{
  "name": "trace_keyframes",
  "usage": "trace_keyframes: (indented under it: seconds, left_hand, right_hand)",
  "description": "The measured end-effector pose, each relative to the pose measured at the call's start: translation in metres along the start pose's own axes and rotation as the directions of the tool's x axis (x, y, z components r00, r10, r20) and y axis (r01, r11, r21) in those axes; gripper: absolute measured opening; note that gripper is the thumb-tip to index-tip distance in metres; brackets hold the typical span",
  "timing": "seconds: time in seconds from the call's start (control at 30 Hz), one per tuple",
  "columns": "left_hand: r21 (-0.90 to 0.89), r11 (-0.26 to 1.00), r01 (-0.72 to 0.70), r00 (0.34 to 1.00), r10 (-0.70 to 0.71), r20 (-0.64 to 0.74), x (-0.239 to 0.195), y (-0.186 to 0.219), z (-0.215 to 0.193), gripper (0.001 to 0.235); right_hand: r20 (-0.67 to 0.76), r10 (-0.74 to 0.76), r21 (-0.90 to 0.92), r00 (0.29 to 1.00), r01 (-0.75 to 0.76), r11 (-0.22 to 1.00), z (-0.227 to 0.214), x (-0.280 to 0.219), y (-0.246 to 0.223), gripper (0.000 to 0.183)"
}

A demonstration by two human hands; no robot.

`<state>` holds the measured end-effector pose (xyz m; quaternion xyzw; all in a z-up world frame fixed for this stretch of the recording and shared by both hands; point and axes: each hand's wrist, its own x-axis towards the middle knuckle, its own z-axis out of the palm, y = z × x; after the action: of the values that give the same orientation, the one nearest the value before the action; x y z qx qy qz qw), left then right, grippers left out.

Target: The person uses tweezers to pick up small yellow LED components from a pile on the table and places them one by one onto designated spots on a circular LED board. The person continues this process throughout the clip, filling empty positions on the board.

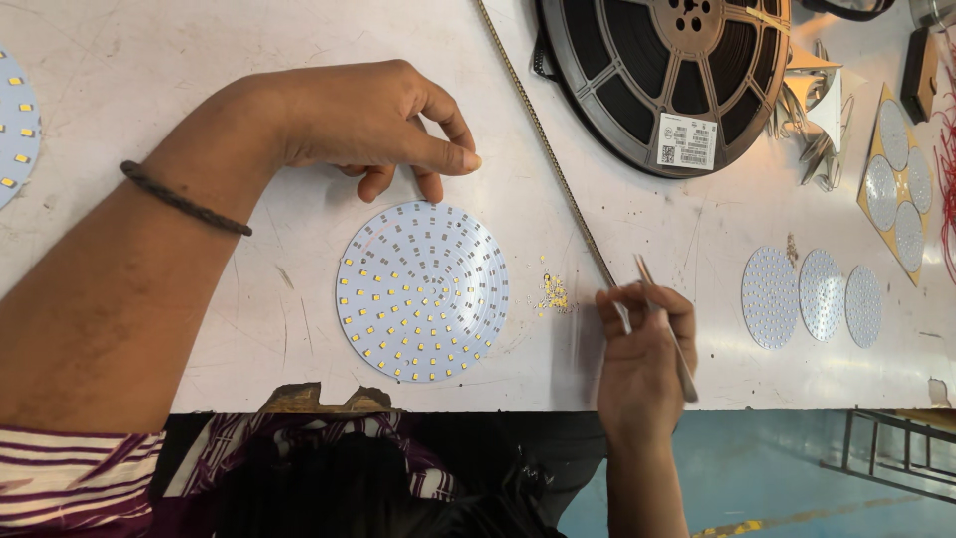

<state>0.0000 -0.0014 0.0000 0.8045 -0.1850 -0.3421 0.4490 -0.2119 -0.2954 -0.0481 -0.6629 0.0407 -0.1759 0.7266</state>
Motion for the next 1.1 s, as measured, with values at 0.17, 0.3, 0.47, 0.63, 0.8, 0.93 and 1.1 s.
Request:
trace_keyframes:
  seconds: [0.17, 0.3, 0.47, 0.63, 0.8, 0.93, 1.1]
  left_hand:
    - [-0.019, 0.999, -0.027, 0.999, 0.027, 0.020, 0.001, -0.001, 0.000, 0.045]
    - [-0.062, 0.997, -0.042, 0.998, 0.045, 0.041, 0.001, 0.000, -0.002, 0.045]
    - [-0.037, 0.999, -0.024, 0.999, 0.025, 0.032, 0.000, 0.000, -0.002, 0.043]
    - [-0.049, 0.998, -0.038, 0.999, 0.040, 0.038, 0.001, 0.000, -0.001, 0.044]
    - [-0.025, 0.999, -0.047, 0.999, 0.047, 0.024, -0.002, 0.003, -0.001, 0.045]
    - [-0.029, 0.999, -0.036, 0.999, 0.037, 0.016, 0.000, 0.003, 0.000, 0.046]
    - [-0.006, 0.998, -0.056, 0.998, 0.055, -0.007, 0.002, -0.001, 0.001, 0.047]
  right_hand:
    - [0.107, -0.056, -0.039, 0.993, 0.060, 0.997, 0.009, 0.045, 0.020, 0.017]
    - [0.071, -0.051, -0.069, 0.996, 0.055, 0.996, 0.006, 0.077, 0.023, 0.017]
    - [0.177, -0.049, -0.098, 0.983, 0.067, 0.993, 0.008, 0.099, 0.023, 0.021]
    - [0.472, 0.029, -0.118, 0.881, 0.031, 0.993, 0.016, 0.105, 0.030, 0.034]
    - [0.729, 0.066, -0.134, 0.681, 0.048, 0.990, 0.016, 0.077, 0.025, 0.046]
    - [0.736, 0.050, -0.050, 0.675, -0.019, 0.999, -0.006, 0.059, 0.012, 0.048]
    - [0.413, -0.057, 0.005, 0.909, 0.061, 0.998, -0.028, 0.046, 0.001, 0.039]
